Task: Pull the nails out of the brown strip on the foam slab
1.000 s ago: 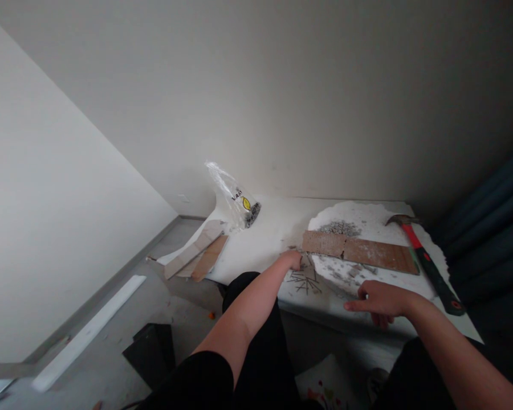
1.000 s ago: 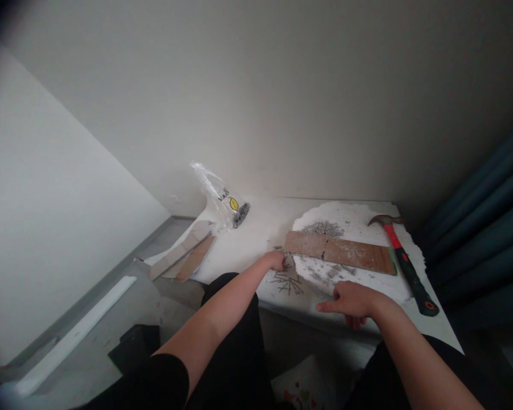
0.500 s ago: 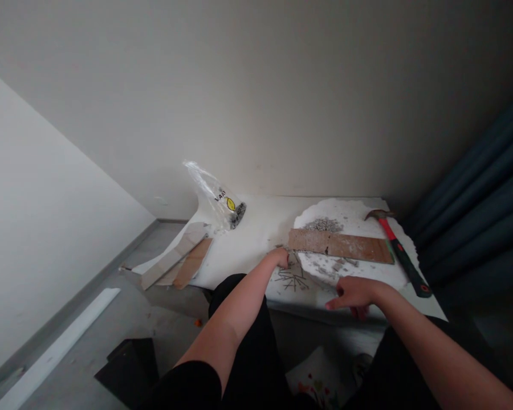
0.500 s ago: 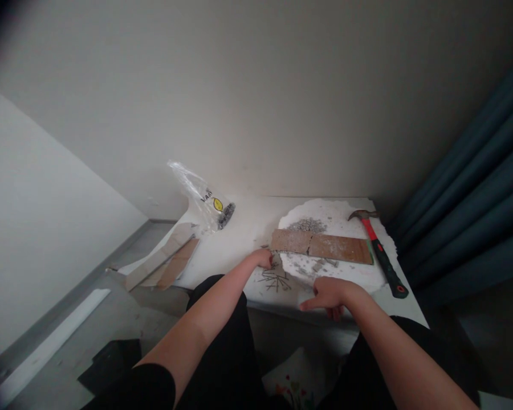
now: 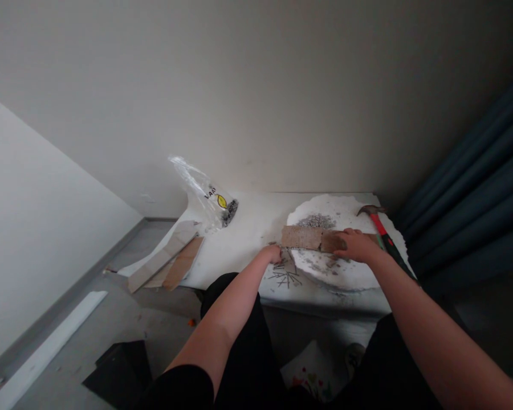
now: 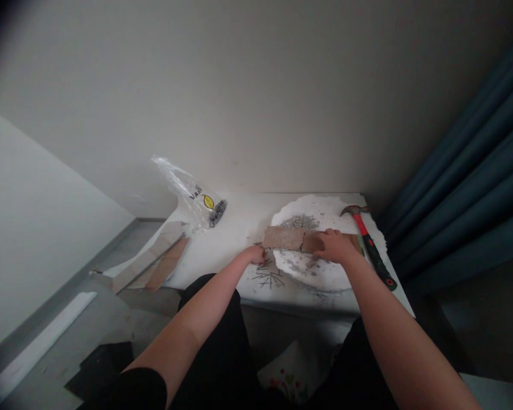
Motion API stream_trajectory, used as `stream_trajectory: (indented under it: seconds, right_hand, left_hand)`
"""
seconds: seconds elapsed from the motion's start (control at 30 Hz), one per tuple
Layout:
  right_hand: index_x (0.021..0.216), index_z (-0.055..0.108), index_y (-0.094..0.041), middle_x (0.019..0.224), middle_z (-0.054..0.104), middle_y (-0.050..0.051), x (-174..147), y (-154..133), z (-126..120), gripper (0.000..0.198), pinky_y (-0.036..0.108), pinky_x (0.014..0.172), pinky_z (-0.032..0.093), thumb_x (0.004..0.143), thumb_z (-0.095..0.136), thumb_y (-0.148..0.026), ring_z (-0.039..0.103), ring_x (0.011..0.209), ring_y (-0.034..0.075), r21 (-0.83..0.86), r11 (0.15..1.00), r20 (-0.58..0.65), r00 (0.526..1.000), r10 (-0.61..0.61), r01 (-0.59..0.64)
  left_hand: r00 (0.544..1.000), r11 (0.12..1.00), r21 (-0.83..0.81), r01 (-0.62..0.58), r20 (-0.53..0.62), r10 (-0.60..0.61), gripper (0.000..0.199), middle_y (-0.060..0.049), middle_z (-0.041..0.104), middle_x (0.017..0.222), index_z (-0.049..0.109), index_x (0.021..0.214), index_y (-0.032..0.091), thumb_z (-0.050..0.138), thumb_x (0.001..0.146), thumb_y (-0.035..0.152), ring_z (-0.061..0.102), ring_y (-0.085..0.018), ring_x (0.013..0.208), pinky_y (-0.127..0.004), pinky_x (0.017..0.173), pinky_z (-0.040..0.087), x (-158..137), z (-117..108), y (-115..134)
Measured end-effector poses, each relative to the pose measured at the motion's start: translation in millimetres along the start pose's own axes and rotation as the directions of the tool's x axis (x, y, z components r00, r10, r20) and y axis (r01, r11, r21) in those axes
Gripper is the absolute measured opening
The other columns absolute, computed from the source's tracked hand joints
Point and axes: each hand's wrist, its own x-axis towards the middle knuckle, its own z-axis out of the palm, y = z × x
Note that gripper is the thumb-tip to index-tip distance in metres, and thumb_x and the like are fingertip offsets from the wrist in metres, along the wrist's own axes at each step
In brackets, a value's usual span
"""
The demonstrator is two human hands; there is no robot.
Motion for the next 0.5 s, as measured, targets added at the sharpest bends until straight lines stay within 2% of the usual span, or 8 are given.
stream_trajectory:
  seconds: [0.07, 0.17, 0.4, 0.5]
  right_hand:
    - [0.133, 0.061, -0.017, 0.13, 0.06, 0.019, 1, 1, 5, 0.058, 0.046, 0.098, 0.044, 0.084, 0.066, -0.048, 0.057, 0.119, 0.037, -0.043, 0.999, 0.052, 0.998, 0.021, -0.018]
    - [0.142, 0.053, -0.019, 0.141, 0.053, 0.019, 3, 0, 11, 0.063, 0.048, 0.104, 0.041, 0.086, 0.063, -0.046, 0.051, 0.128, 0.038, -0.033, 0.999, 0.05, 0.999, 0.014, -0.012]
    - [0.156, 0.034, -0.026, 0.161, 0.032, 0.016, 6, 1, 20, 0.084, 0.059, 0.113, 0.03, 0.082, 0.065, -0.051, 0.027, 0.147, 0.041, 0.011, 1.0, 0.043, 0.999, 0.011, -0.012]
    - [0.156, 0.036, -0.026, 0.159, 0.037, 0.017, 8, 0, 16, 0.085, 0.057, 0.113, 0.031, 0.081, 0.067, -0.052, 0.036, 0.143, 0.04, 0.035, 0.999, 0.049, 0.999, 0.003, -0.005]
  left_hand:
    - [1.0, 1.0, -0.015, 0.016, 0.003, -0.016, 0.028, -0.016, 0.078, 0.1, 0.079, 0.097, 0.011, 0.065, 0.078, 0.027, 0.072, -0.024, 0.092, -0.027, 0.083, 0.055, 3, 1, -1]
    - [0.999, 0.999, -0.037, 0.036, -0.001, -0.036, 0.024, -0.013, 0.078, 0.089, 0.08, 0.092, 0.012, 0.067, 0.075, 0.024, 0.072, -0.023, 0.086, -0.026, 0.08, 0.055, 6, 1, -2]
    - [0.999, 0.996, -0.085, 0.036, 0.004, -0.035, 0.018, -0.014, 0.078, 0.086, 0.079, 0.083, 0.012, 0.064, 0.079, 0.021, 0.073, -0.023, 0.081, -0.028, 0.078, 0.056, 4, 3, -2]
    - [0.999, 0.994, -0.095, 0.044, 0.001, -0.044, 0.016, -0.014, 0.078, 0.089, 0.078, 0.081, 0.013, 0.066, 0.079, 0.022, 0.073, -0.023, 0.085, -0.028, 0.081, 0.055, 5, 5, -3]
